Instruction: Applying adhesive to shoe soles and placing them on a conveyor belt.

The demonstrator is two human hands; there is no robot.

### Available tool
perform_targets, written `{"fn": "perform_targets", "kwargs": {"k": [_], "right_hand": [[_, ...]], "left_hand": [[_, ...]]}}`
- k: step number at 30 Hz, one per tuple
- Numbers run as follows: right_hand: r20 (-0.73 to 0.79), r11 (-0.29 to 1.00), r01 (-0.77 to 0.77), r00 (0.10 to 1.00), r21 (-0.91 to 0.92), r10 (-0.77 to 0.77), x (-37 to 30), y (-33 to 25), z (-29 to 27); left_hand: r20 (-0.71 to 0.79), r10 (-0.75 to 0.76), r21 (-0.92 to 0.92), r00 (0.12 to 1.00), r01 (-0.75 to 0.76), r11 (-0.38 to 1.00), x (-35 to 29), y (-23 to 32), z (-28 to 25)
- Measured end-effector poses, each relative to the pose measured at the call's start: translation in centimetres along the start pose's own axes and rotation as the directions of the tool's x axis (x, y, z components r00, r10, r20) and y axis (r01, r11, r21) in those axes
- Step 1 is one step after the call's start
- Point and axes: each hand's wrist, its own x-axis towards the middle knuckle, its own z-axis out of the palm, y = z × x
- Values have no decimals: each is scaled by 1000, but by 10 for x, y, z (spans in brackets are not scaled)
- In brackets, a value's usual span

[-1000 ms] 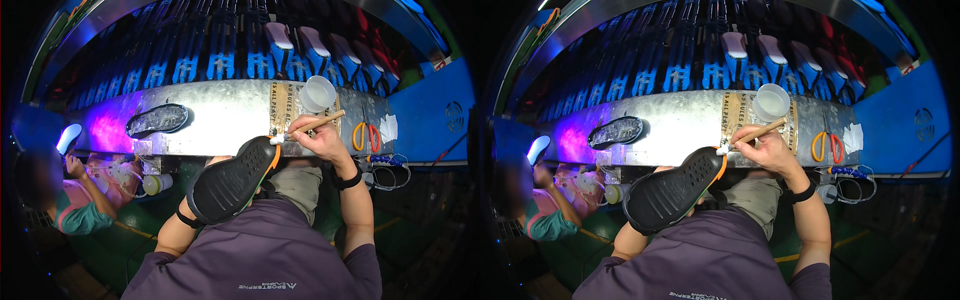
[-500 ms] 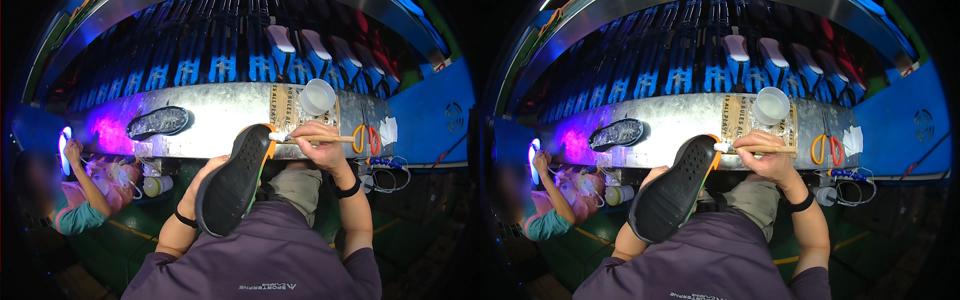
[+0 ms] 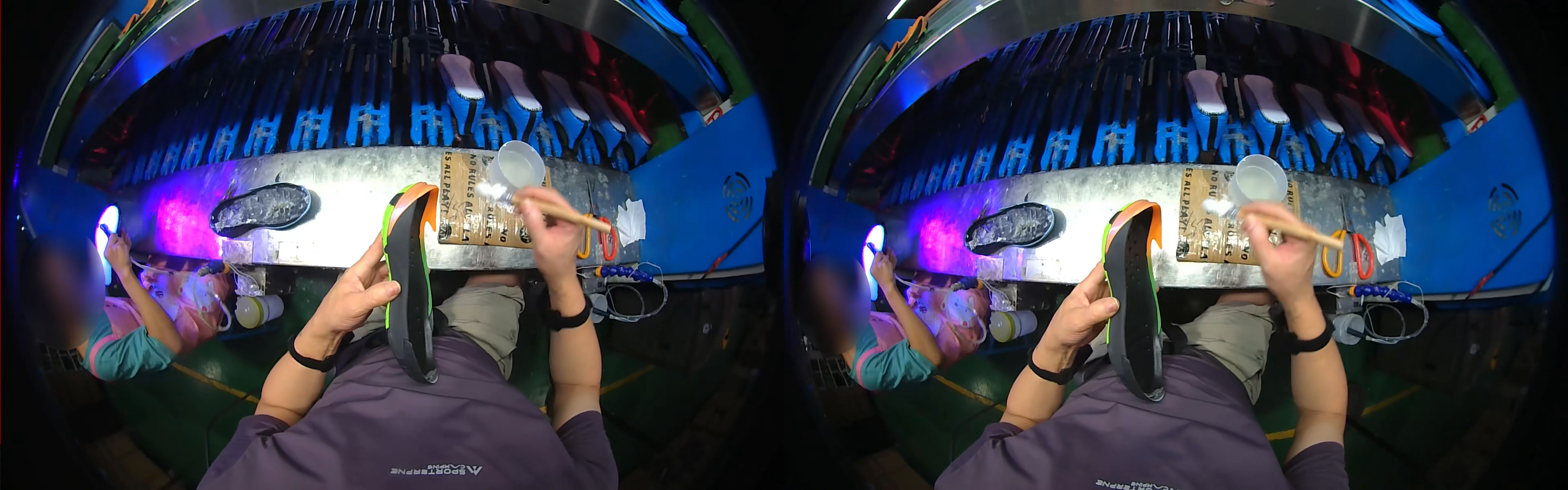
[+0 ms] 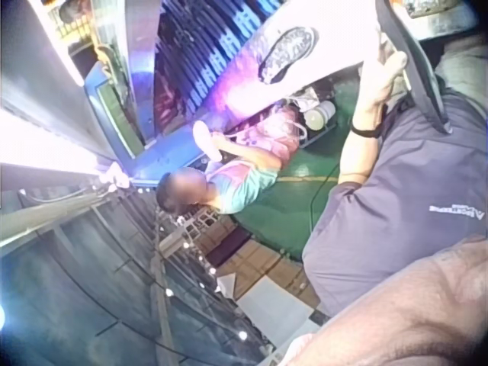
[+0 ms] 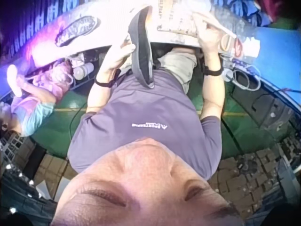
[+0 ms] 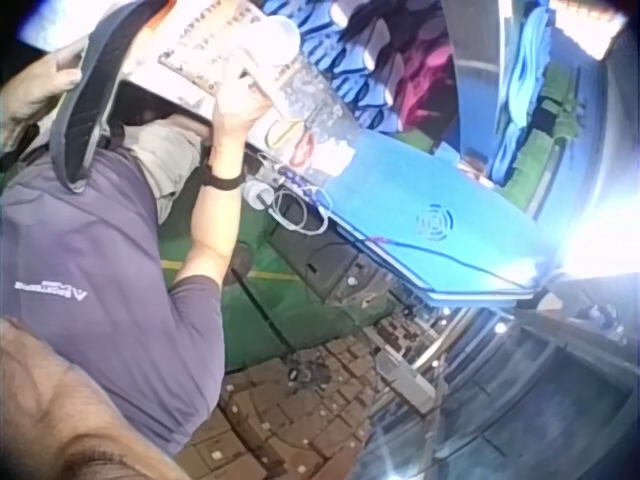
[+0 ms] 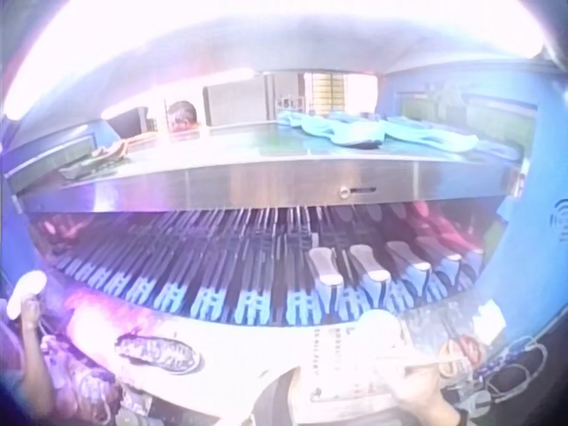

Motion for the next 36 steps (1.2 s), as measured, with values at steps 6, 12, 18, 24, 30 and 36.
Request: {"fn": "perform_targets", "kwargs": {"k": [6, 12, 18, 24, 30, 36], "right_hand": [[-94, 863, -4, 994, -506, -51, 44, 24, -24], [-179, 926, -78, 984, -369, 11, 40, 35, -28], [-140, 898, 74, 979, -433, -148, 28, 21, -24], [241, 987, 154, 960, -44, -139, 6, -11, -1], [280, 980, 198, 942, -18, -185, 9, -18, 15], [319, 969, 241, 924, -63, -209, -2, -22, 14]], "left_hand": [[53, -14, -18, 998, 15, 1000, -7, 0, -4], [201, -114, -118, 973, 140, 983, -24, -1, 2], [215, -116, -136, 970, 148, 980, -34, -17, 5], [184, -82, -207, 980, 120, 971, -27, -11, 6], [174, -100, -68, 980, 113, 991, -25, 4, 12], [111, -74, -94, 991, 84, 992, -25, 9, 12]]}}
